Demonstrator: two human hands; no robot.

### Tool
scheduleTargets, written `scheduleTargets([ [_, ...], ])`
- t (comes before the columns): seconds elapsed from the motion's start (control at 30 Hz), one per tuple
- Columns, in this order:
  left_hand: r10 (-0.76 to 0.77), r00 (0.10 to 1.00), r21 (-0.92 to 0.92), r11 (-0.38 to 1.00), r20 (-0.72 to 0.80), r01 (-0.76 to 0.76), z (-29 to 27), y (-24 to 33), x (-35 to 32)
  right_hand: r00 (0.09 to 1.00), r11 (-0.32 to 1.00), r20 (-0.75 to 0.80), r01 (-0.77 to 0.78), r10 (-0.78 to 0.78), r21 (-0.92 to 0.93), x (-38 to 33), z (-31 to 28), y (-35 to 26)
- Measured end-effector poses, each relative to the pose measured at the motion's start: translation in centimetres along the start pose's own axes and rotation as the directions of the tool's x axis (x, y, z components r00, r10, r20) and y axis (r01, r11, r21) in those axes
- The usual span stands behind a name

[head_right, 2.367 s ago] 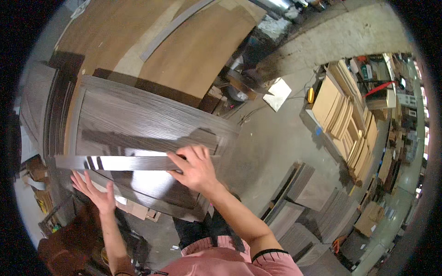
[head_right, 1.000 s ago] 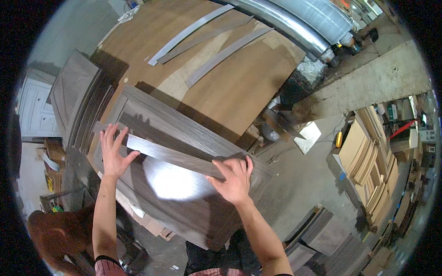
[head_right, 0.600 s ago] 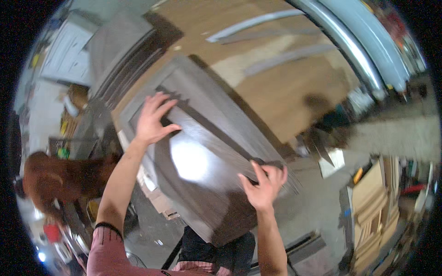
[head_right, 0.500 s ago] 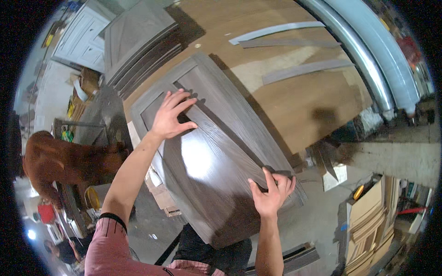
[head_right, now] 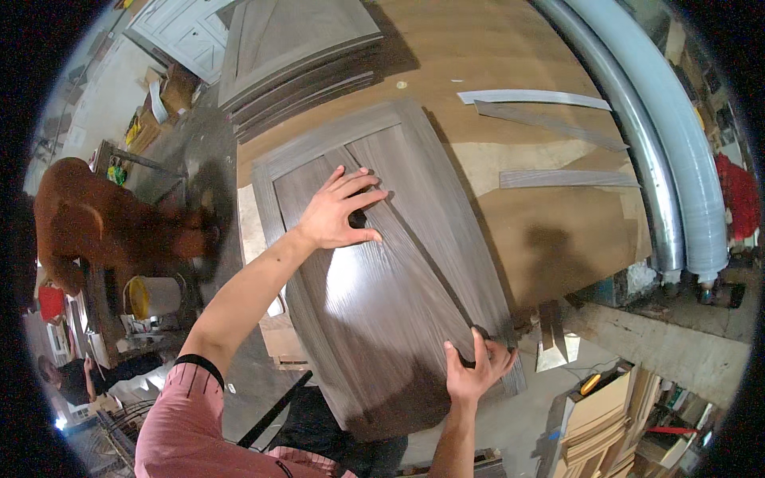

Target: The person applies adhesive from a tube to a wooden cabinet door panel, aligns a thin wood strip onto the glued area, and presses it down by hand to bond them. The person repeats this process for multiple panels, occasionally wiping the surface with a cloth and moving completed panels to a stack.

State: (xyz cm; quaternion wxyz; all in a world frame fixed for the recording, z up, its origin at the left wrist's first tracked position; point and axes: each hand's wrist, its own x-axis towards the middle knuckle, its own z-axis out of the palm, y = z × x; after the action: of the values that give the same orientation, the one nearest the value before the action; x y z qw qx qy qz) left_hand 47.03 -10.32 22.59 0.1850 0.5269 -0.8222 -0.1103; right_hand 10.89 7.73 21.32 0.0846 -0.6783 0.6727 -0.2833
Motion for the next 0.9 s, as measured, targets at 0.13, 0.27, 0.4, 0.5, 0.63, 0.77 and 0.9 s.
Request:
scheduleTargets([
  [0.13,-0.001,1.0,-0.011,1.0,-0.002,0.001,0.6,-0.4,-0.2,0.998,0.998,0.051,-0.038,0.041,-0.049,0.0,0.4,0.1],
  [0.27,0.017,0.999,0.001,1.0,-0.028,-0.017,1.1,-0.6,-0.3,0.998,0.997,0.051,-0.037,0.04,-0.063,-0.2,0.4,0.5],
  [0.4,0.019,0.999,-0.002,1.0,-0.044,-0.019,1.3,-0.9,-0.6,0.997,0.997,0.059,-0.042,0.047,-0.071,-0.4,0.4,0.5],
  [0.5,0.004,1.0,0.001,1.0,-0.024,-0.004,1.1,-1.0,-1.0,0.997,0.996,0.07,-0.039,0.045,-0.079,-0.5,0.5,0.6],
  [0.63,-0.002,1.0,-0.019,1.0,-0.023,0.001,1.0,-0.8,-0.6,0.995,0.994,0.076,-0.065,0.071,-0.084,-0.4,0.5,0.5],
  [0.77,-0.034,0.999,-0.022,0.999,0.011,0.035,1.0,-0.7,-0.5,0.995,0.992,0.081,-0.057,0.067,-0.113,-0.4,0.5,0.6],
  [0.9,-0.05,0.997,0.005,0.999,0.064,0.049,0.9,-0.6,-0.6,0.99,0.989,0.123,-0.052,0.069,-0.137,-0.3,0.0,0.4],
])
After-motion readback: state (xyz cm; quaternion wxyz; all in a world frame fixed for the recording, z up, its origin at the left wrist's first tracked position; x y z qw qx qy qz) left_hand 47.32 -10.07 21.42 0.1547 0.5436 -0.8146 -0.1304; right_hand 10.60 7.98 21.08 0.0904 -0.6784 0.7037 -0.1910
